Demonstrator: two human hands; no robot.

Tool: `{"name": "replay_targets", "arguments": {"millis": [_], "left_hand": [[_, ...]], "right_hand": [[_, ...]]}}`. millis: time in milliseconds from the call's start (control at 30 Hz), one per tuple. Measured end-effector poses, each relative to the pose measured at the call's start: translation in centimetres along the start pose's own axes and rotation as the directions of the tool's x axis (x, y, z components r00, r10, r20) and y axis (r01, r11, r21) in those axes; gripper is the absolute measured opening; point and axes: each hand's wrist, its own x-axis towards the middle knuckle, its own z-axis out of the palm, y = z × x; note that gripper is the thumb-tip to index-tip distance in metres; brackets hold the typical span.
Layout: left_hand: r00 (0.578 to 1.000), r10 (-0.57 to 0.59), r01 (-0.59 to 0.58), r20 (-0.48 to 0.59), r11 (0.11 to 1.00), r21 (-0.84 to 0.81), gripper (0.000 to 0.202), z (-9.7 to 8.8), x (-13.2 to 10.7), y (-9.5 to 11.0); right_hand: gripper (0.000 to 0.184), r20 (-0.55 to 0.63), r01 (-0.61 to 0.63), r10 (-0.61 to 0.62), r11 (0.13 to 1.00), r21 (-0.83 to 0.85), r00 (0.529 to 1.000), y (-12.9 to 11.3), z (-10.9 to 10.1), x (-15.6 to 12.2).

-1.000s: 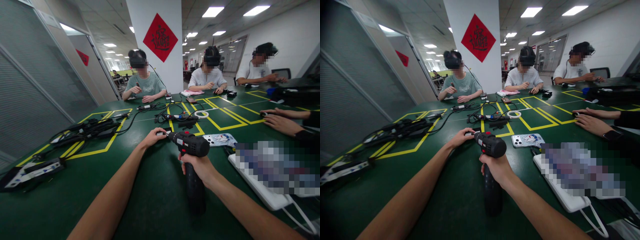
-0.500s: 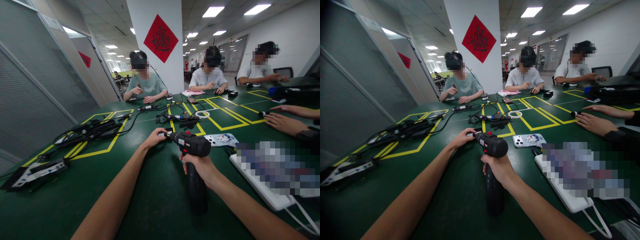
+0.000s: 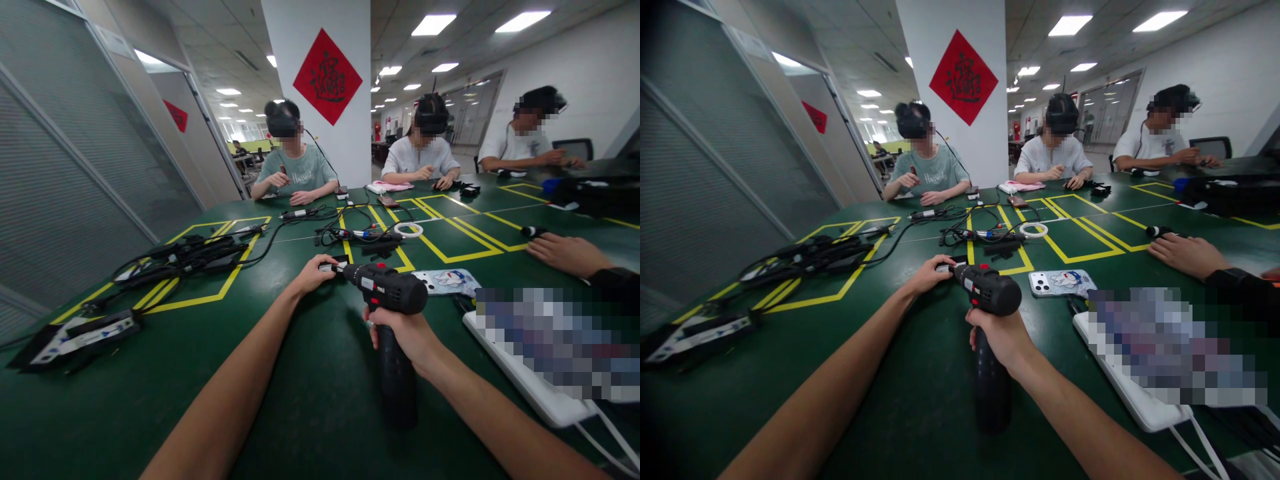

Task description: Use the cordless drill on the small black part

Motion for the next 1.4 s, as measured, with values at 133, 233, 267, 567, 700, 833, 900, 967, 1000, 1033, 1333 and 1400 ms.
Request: {"name": "replay_targets", "arguments": {"millis": [133, 233, 267, 567, 700, 833, 900, 967, 1000, 1033, 1333, 1400], "left_hand": [[1.0, 0.004, -0.004, -0.005, 1.0, -0.023, 0.027, 0.0, 0.0, 0.0], [1.0, -0.005, 0.005, 0.006, 1.0, -0.03, 0.027, -0.1, 0.0, 0.1], [1.0, -0.009, 0.01, 0.006, 0.999, -0.033, 0.027, -0.1, 0.0, 0.1], [0.999, -0.044, 0.044, -0.002, 0.998, -0.033, 0.027, -0.1, 0.1, 0.3], [0.999, -0.038, 0.038, 0.009, 0.999, -0.037, 0.029, -0.2, 0.1, 0.4], [0.999, -0.034, 0.035, 0.016, 0.998, -0.044, 0.032, -0.2, 0.0, 0.6], [0.999, -0.032, 0.032, 0.017, 0.998, -0.046, 0.032, -0.2, 0.0, 0.7], [0.999, -0.031, 0.031, 0.016, 0.998, -0.046, 0.032, -0.2, -0.1, 0.8], [0.999, -0.032, 0.032, 0.014, 0.998, -0.046, 0.032, -0.2, -0.1, 0.9], [0.999, -0.034, 0.035, 0.011, 0.998, -0.045, 0.032, -0.2, -0.1, 1.0], [0.998, -0.063, 0.063, 0.007, 0.997, -0.05, 0.034, -0.1, -0.1, 1.1], [0.998, -0.067, 0.067, 0.006, 0.996, -0.053, 0.036, -0.1, -0.1, 1.1]], "right_hand": [[0.013, -0.012, -0.018, 0.017, 0.999, -0.043, 1.0, -0.1, 0.0, 0.0], [0.012, -0.029, -0.037, 0.035, 0.998, -0.043, 0.999, -0.3, 0.1, -0.1], [0.012, -0.031, -0.041, 0.039, 0.998, -0.044, 0.999, -0.3, 0.2, -0.2], [0.01, 0.003, -0.015, 0.015, 1.0, -0.009, 1.0, -0.4, 0.1, -0.2], [0.01, 0.012, 0.0, 0.0, 1.0, -0.003, 1.0, -0.4, 0.1, -0.2], [0.01, 0.003, -0.002, 0.002, 1.0, 0.007, 1.0, -0.3, 0.1, -0.1], [0.01, -0.001, -0.005, 0.005, 1.0, 0.01, 1.0, -0.3, 0.1, -0.1], [0.01, -0.004, -0.007, 0.007, 1.0, 0.013, 1.0, -0.4, 0.2, -0.1], [0.01, -0.005, -0.007, 0.007, 1.0, 0.014, 1.0, -0.4, 0.2, -0.1], [0.01, -0.006, -0.006, 0.007, 1.0, 0.014, 1.0, -0.4, 0.2, -0.1], [0.009, -0.024, -0.001, 0.001, 1.0, -0.004, 1.0, 0.2, 0.0, 0.2], [0.011, -0.027, -0.008, 0.008, 1.0, -0.001, 1.0, 0.1, 0.0, 0.2]]}}
